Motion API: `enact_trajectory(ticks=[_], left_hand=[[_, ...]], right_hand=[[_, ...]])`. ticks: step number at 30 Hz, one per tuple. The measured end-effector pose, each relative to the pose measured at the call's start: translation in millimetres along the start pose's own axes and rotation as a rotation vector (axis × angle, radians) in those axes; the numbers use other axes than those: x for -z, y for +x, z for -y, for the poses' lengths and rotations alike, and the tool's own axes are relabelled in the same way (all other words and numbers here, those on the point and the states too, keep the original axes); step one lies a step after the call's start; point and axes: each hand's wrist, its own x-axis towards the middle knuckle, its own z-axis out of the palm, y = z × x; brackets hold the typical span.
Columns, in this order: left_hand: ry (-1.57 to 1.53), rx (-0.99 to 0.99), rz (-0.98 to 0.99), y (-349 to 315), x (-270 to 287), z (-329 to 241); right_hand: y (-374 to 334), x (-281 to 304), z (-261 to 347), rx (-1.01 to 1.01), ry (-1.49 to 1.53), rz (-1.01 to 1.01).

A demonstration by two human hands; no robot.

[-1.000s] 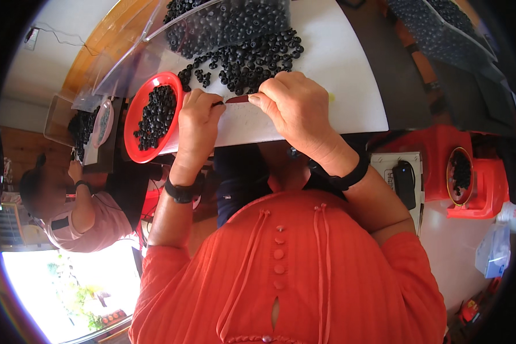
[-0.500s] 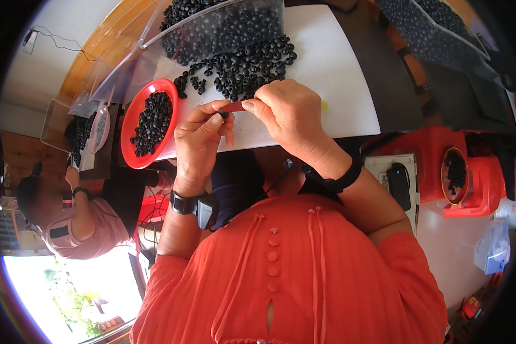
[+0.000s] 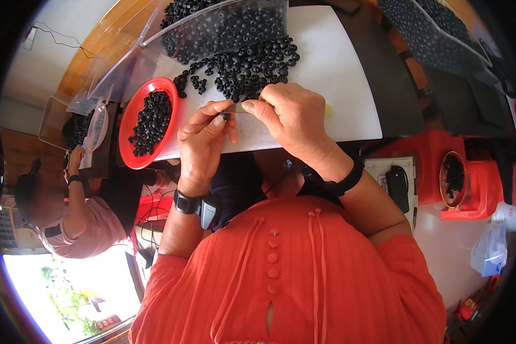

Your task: Trimming excess material from small black spherical parts using a small blade.

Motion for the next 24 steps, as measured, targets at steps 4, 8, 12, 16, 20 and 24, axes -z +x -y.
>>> enact_trajectory(ticks=[4,8,12,16,20,24], left_hand=[[0.059,-0.038,0.02,-2.3,-0.6,1.2],[0.041,-0.055,0.024,-2.0,-2.0,2.7],[0.039,-0.048,0.01,-3.6,-3.1,3.3],[0.079,-0.062,0.002,-4.9,-4.8,2.4],[0.082,-0.087,-0.001,-5.1,-4.6,3.5],[0.113,-0.08,-0.009,-5.7,-6.6,2.1]], right_hand=[[-0.7,-1.3,-0.7,-0.008,-0.029,0.01],[-1.4,-2.6,-1.9,-0.001,-0.052,0.014],[-1.7,-1.0,-1.7,0.005,-0.04,0.024],[-1.1,-0.7,-0.3,-0.003,-0.028,0.039],[-2.0,-1.6,-2.0,-0.004,-0.026,0.05],[-2.6,-2.1,-4.7,-0.009,-0.007,0.064]])
